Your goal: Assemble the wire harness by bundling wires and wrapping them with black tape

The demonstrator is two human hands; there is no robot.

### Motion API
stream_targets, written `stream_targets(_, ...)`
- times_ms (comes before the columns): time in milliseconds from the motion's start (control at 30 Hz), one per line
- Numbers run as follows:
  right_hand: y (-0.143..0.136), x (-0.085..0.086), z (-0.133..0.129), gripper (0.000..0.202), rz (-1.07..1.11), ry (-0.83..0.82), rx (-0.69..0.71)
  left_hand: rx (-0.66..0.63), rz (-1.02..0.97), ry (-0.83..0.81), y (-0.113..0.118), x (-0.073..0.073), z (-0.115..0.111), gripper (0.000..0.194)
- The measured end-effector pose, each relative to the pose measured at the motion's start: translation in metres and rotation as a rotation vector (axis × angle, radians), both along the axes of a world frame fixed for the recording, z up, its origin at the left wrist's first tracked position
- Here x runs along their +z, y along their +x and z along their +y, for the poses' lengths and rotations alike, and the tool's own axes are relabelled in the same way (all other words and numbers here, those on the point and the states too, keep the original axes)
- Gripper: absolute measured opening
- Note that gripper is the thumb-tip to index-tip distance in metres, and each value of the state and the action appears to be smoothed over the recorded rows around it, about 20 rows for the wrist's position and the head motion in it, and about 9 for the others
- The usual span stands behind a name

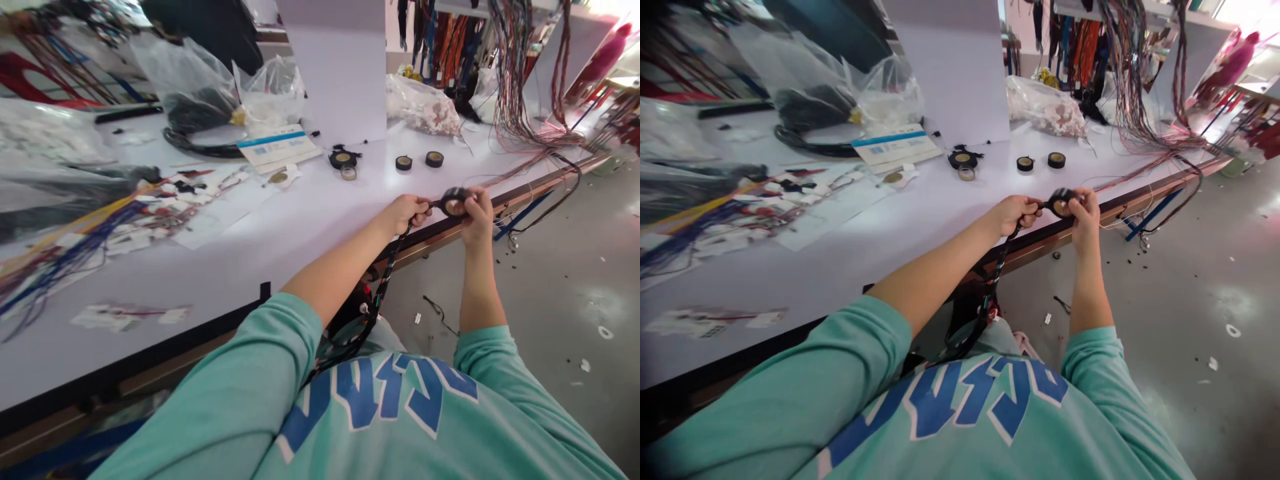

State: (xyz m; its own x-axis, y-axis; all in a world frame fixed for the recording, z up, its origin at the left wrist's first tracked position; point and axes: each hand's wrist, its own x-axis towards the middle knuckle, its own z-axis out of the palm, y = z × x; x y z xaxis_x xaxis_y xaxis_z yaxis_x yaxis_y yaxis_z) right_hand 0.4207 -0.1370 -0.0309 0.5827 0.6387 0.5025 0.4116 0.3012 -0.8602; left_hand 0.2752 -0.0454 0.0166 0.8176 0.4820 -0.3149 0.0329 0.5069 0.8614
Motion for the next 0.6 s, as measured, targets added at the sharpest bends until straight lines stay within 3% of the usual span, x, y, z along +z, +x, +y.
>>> stream_targets(133,-0.033,-0.017,-0.025,0.04,0.062,-0.122,-0.048,0.053,0.043,0.052,0.004,0.002,-0.008,0.023)
stream_targets(333,-0.047,-0.006,-0.003,0.024,-0.033,-0.465,-0.202,0.023,0.091,0.108,0.003,0.007,-0.013,0.02)
stream_targets(500,-0.044,-0.008,0.016,0.021,-0.108,-0.439,-0.355,0.062,0.133,0.307,0.006,0.003,-0.014,0.02)
stream_targets(600,-0.045,-0.015,0.02,0.024,-0.086,-0.373,-0.386,0.074,0.237,0.551,0.01,0.002,-0.014,0.021)
